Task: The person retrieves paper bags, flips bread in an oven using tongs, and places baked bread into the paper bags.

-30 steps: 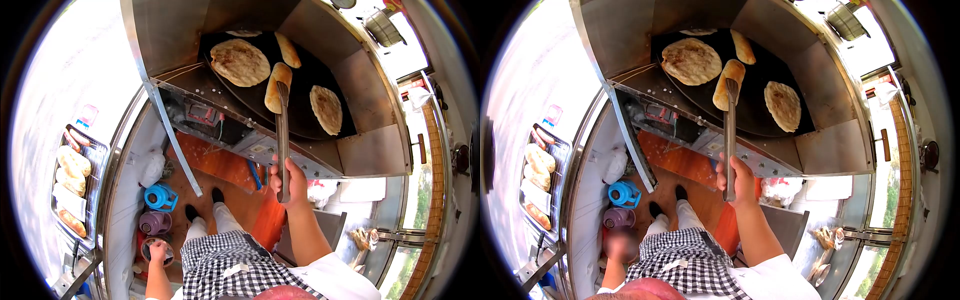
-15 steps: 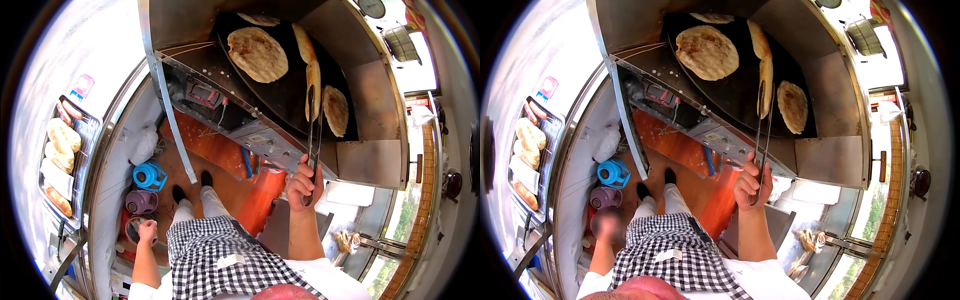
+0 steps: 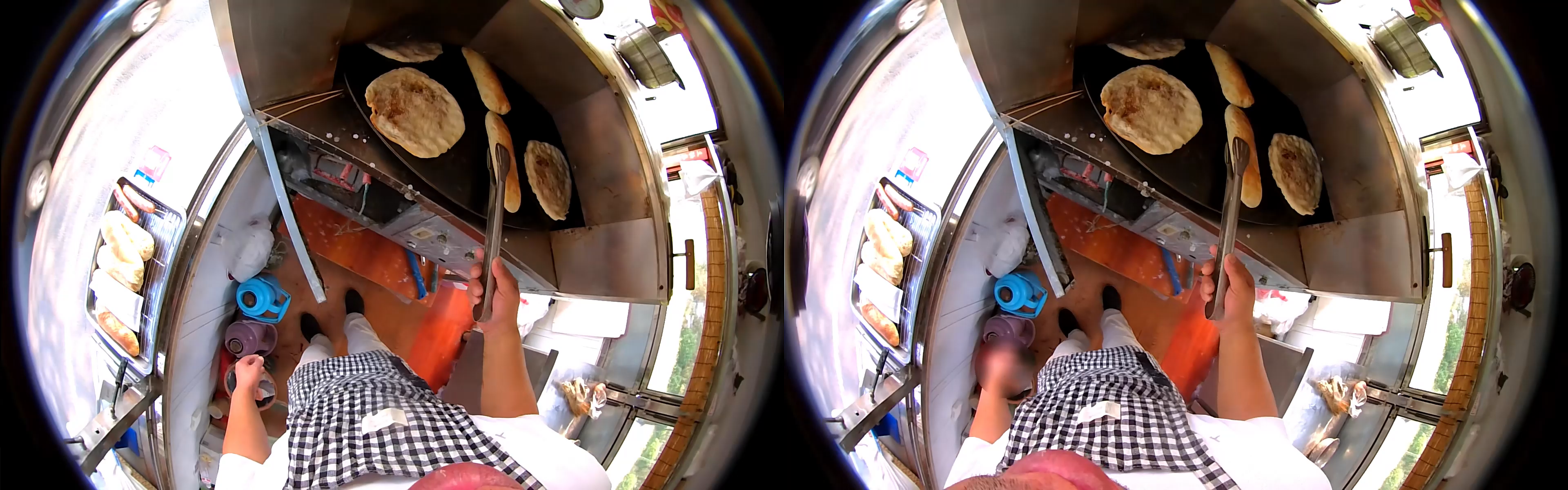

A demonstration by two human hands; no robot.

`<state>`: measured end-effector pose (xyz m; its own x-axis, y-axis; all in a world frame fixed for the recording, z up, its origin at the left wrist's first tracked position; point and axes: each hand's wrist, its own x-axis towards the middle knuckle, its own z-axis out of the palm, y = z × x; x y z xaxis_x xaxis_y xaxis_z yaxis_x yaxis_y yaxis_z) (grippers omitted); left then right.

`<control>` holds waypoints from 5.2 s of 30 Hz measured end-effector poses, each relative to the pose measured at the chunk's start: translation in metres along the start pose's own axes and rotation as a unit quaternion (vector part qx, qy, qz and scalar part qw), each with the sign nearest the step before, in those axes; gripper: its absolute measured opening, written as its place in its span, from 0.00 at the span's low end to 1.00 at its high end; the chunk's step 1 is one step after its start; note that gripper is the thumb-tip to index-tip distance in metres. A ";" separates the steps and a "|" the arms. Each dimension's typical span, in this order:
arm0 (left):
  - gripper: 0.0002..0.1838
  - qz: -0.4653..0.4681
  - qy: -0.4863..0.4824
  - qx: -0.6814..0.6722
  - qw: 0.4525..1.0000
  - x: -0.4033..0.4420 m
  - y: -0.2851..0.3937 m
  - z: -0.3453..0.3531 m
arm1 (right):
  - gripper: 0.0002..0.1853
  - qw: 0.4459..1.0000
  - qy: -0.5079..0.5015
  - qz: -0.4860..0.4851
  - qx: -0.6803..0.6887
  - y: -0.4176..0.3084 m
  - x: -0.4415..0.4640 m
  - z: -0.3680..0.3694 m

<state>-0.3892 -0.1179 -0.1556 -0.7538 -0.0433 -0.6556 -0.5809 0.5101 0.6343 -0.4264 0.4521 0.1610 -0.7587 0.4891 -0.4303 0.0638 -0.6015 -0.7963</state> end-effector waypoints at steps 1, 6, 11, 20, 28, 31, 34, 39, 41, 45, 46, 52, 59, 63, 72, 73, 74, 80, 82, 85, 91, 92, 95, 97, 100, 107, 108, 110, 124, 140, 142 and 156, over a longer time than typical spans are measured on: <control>0.14 0.033 0.003 0.009 0.999 -0.003 0.000 -0.001 | 0.19 1.000 0.009 -0.010 -0.023 -0.002 -0.003 -0.003; 0.16 -0.133 -0.015 -0.056 0.989 -0.016 0.049 0.007 | 0.21 0.999 0.018 0.003 -0.042 -0.009 -0.016 -0.014; 0.16 -0.147 -0.041 -0.102 0.983 -0.023 0.055 0.013 | 0.26 0.998 0.014 0.021 -0.054 -0.013 -0.056 -0.016; 0.13 -0.144 -0.055 -0.077 0.985 -0.007 0.042 0.034 | 0.27 0.997 0.051 0.036 -0.046 -0.025 -0.055 -0.067; 0.15 -0.033 0.039 0.018 0.999 -0.025 0.098 0.035 | 0.21 1.000 0.004 0.026 -0.004 -0.038 0.003 -0.067; 0.17 -0.060 0.058 -0.011 0.996 -0.031 0.090 0.039 | 0.21 0.999 0.011 -0.001 -0.040 -0.034 0.002 -0.061; 0.18 -0.098 0.061 -0.019 0.993 -0.046 0.071 0.040 | 0.23 0.996 0.018 -0.033 -0.075 -0.029 -0.005 -0.049; 0.16 -0.165 0.047 -0.014 0.985 -0.077 0.031 0.042 | 0.22 0.992 0.019 -0.071 -0.103 -0.022 -0.026 -0.014; 0.16 -0.161 0.043 -0.011 0.986 -0.083 0.016 0.035 | 0.22 0.990 0.028 -0.086 -0.107 -0.020 -0.041 0.008; 0.14 -0.157 0.064 -0.044 0.985 -0.084 -0.008 0.015 | 0.21 0.982 -0.022 -0.109 -0.153 -0.010 -0.058 0.041; 0.14 -0.155 0.075 -0.056 0.984 -0.083 -0.014 0.008 | 0.21 0.978 -0.050 -0.110 -0.169 -0.006 -0.062 0.053; 0.13 -0.183 0.117 -0.126 0.968 -0.089 -0.035 -0.037 | 0.22 0.957 -0.256 -0.011 -0.136 0.054 -0.072 0.127; 0.12 -0.177 0.171 -0.178 0.953 -0.134 -0.102 -0.051 | 0.19 0.896 -0.378 0.222 -0.064 0.166 -0.077 0.244; 0.11 -0.232 0.192 -0.268 0.915 -0.178 -0.136 -0.044 | 0.17 0.862 -0.417 0.282 -0.066 0.238 -0.068 0.290; 0.10 -0.302 0.225 -0.317 0.870 -0.244 -0.177 -0.013 | 0.17 0.836 -0.377 0.388 -0.091 0.319 -0.073 0.338; 0.10 -0.304 0.229 -0.329 0.864 -0.250 -0.175 -0.008 | 0.17 0.831 -0.385 0.386 -0.105 0.314 -0.076 0.332; 0.10 -0.300 0.232 -0.335 0.862 -0.252 -0.173 -0.003 | 0.18 0.826 -0.395 0.385 -0.119 0.307 -0.079 0.325; 0.15 -0.270 0.254 -0.338 0.865 -0.249 -0.122 0.022 | 0.20 0.795 -0.438 0.363 -0.210 0.257 -0.078 0.281; 0.17 -0.234 0.254 -0.304 0.888 -0.244 -0.105 0.031 | 0.19 0.789 -0.454 0.346 -0.227 0.231 -0.081 0.270; 0.18 -0.168 0.266 -0.259 0.913 -0.236 -0.072 0.030 | 0.19 0.778 -0.479 0.334 -0.232 0.191 -0.084 0.254; 0.14 0.013 0.381 -0.204 0.902 -0.237 0.038 -0.038 | 0.23 0.780 -0.519 0.293 -0.191 0.127 -0.083 0.218; 0.12 0.021 0.396 -0.228 0.889 -0.247 0.072 -0.057 | 0.25 0.785 -0.519 0.280 -0.190 0.118 -0.086 0.212; 0.06 0.102 0.491 -0.196 0.843 -0.243 0.087 -0.105 | 0.28 0.796 -0.526 0.246 -0.172 0.099 -0.091 0.191; 0.07 0.158 0.534 -0.196 0.807 -0.260 0.118 -0.139 | 0.30 0.812 -0.502 0.250 -0.159 0.094 -0.099 0.180; 0.10 0.208 0.587 -0.198 0.757 -0.282 0.132 -0.189 | 0.31 0.818 -0.509 0.237 -0.126 0.102 -0.110 0.171; 0.06 0.362 0.686 -0.210 0.595 -0.353 0.159 -0.307 | 0.30 0.810 -0.514 0.267 -0.089 0.134 -0.163 0.192; 0.06 0.382 0.680 -0.222 0.585 -0.362 0.168 -0.321 | 0.30 0.807 -0.523 0.258 -0.091 0.138 -0.171 0.196; 0.06 0.403 0.685 -0.217 0.566 -0.378 0.194 -0.340 | 0.29 0.808 -0.524 0.257 -0.079 0.148 -0.187 0.205; 0.10 0.324 0.654 -0.135 0.670 -0.360 0.117 -0.278 | 0.31 0.815 -0.522 0.196 -0.161 0.159 -0.222 0.188; 0.13 -0.347 0.654 -0.317 0.592 -0.463 -0.212 0.110 | 0.30 0.648 -0.607 0.303 -0.346 0.198 -0.230 0.187; 0.14 -0.384 0.647 -0.327 0.572 -0.458 -0.238 0.138 | 0.29 0.633 -0.604 0.301 -0.380 0.206 -0.241 0.179; 0.35 -0.499 0.522 -0.283 0.631 -0.337 -0.397 0.071 | 0.27 0.566 -0.497 0.307 -0.582 0.325 -0.291 0.160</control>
<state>0.1171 -0.2454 -0.2159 0.4548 -0.7932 -0.4049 -0.7206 -0.5949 0.3562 -0.2885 0.0129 0.0959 -0.3156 -0.5306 -0.7867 0.4575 0.6412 -0.6161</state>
